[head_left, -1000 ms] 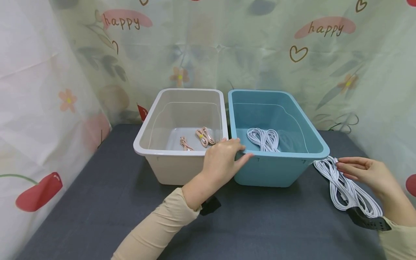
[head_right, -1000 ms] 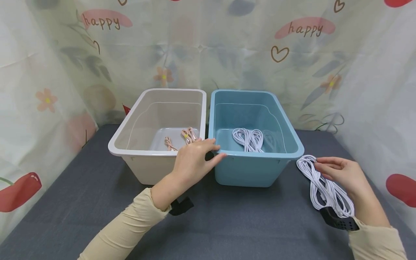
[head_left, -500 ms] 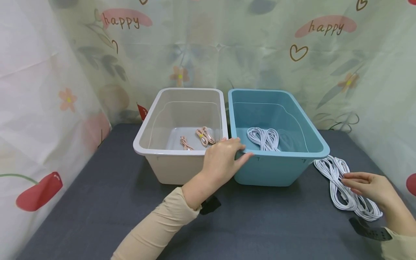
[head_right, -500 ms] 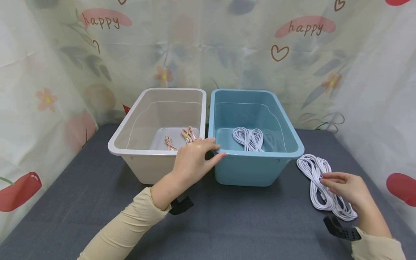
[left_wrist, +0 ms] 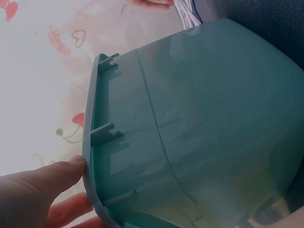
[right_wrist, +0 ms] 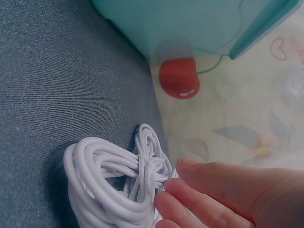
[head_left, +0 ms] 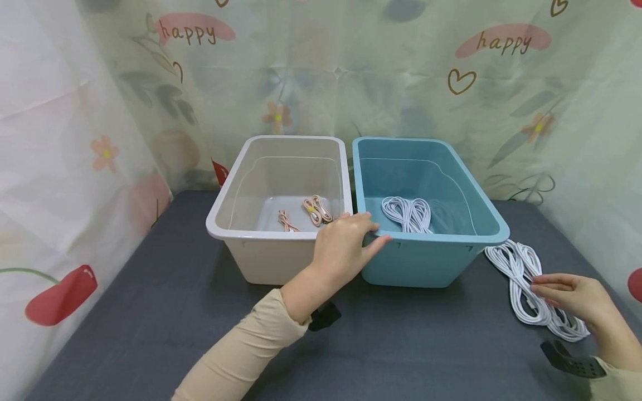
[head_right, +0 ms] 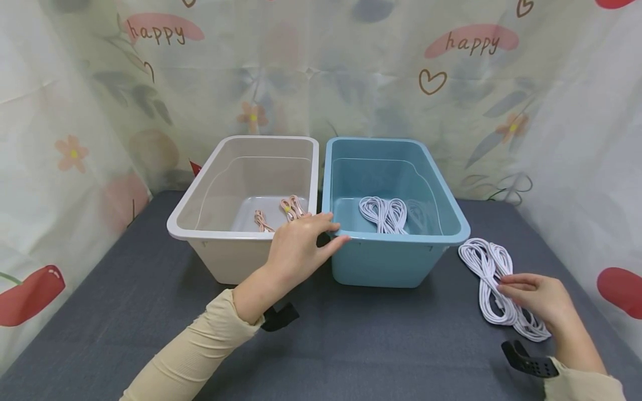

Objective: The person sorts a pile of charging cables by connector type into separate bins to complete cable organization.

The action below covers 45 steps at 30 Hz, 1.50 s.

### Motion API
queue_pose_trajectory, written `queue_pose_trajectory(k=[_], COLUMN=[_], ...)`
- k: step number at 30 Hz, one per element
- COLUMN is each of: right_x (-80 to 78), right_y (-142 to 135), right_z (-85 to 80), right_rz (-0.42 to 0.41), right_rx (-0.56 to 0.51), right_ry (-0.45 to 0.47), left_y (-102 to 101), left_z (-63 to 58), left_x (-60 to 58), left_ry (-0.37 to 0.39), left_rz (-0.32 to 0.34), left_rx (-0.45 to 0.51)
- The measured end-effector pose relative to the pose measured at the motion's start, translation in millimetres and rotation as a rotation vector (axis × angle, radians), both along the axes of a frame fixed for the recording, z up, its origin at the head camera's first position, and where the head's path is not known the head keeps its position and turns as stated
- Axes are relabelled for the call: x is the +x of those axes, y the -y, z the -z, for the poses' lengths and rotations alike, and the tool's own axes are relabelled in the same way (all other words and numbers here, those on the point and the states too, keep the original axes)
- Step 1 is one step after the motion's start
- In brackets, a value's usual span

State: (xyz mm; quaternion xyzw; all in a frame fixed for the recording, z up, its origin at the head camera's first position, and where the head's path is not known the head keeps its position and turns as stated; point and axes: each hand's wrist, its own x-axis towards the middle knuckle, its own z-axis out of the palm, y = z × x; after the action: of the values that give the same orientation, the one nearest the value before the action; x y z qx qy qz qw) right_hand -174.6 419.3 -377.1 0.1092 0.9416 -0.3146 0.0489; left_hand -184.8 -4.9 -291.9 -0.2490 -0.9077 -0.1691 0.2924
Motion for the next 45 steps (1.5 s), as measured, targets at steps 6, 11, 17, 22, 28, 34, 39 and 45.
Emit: queue_pose_trajectory(k=[6,11,17,22,28,34,39,45], right_x=[2.7,5.2,6.1,6.3,6.6,8.2,7.6,9.5], right_y=[0,1,3,-1,-1,5,7,7], right_z=[-0.4,-0.5,-1.1,0.1,0.8,-0.1,0.5,1.8], right_rz=[-0.002,-0.015,0.019,0.056,0.029,0.0,0.0,0.033], right_rx=[-0.004,-0.007,0.026,0.069,0.087,0.16,0.169,0.169], right_ry=[0.006,-0.006,-0.031,-0.017,0.011,-0.05,-0.072,-0.111], left_y=[0,0,0,0,1,1,0,-1], left_z=[0.1,0.2,0.5,0.7,1.4,1.3,1.1,0.7], left_x=[-0.2,0.2,0.1,0.5,0.1,0.3,0.1,0.2], left_ry=[-0.004,0.0,-0.012,-0.022,-0.015,-0.023,-0.028,-0.026], left_rz=[0.0,0.003,0.001,-0.008,-0.01,-0.006,-0.006,-0.005], left_rx=[-0.003,-0.004,-0.009,-0.009,-0.011,-0.006,-0.004,-0.007])
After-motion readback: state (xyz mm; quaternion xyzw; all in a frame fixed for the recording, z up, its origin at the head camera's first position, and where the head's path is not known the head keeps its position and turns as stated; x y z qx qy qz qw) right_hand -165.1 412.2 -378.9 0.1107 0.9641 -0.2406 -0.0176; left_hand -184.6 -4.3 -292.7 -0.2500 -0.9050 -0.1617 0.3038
